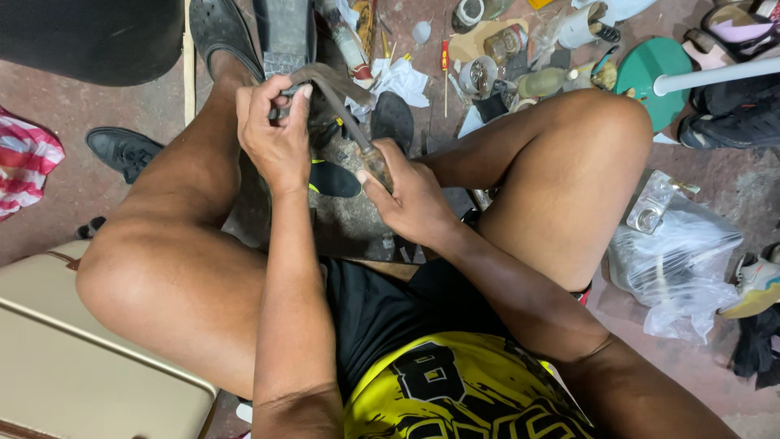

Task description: The person repairs a black shoe by using pliers to remove a small piece from the sole and then using a screwdriver to scrape and clean the area. The person works on the shoe while sitting on the floor in a cluttered workshop.

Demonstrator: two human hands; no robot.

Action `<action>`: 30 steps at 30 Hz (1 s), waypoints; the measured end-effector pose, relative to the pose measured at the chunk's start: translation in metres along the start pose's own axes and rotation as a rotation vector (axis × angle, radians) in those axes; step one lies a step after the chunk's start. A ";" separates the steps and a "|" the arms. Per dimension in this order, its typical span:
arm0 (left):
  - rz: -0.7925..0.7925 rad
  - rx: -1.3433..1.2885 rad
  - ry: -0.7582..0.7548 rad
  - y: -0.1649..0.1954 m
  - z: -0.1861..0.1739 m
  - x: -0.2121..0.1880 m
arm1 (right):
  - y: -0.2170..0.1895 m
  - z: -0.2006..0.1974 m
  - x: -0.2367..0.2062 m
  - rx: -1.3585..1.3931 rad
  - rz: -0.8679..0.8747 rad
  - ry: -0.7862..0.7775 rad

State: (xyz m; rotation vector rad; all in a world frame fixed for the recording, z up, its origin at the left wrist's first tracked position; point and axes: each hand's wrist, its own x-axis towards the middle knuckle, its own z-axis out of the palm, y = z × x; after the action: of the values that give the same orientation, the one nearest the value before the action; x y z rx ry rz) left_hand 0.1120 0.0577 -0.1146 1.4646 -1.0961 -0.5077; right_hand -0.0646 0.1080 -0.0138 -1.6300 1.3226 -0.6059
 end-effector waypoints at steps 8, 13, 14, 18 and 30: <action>0.120 0.143 0.072 0.019 -0.005 0.005 | -0.003 -0.003 -0.011 0.051 -0.030 0.045; 0.194 0.197 0.029 0.024 -0.007 0.009 | -0.002 -0.007 -0.002 0.058 -0.002 0.003; 0.177 0.200 0.024 0.023 -0.007 0.009 | -0.003 -0.007 -0.001 0.064 -0.007 0.009; 0.137 0.230 0.020 0.017 -0.008 0.007 | -0.006 -0.004 -0.002 0.042 0.002 0.036; 0.158 0.252 0.040 0.013 -0.005 0.006 | -0.006 0.005 -0.005 -0.057 -0.001 0.060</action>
State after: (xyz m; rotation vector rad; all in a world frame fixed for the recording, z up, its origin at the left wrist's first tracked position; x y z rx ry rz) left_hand 0.1146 0.0574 -0.0992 1.5822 -1.2663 -0.2337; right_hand -0.0591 0.1143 -0.0098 -1.6703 1.3943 -0.6272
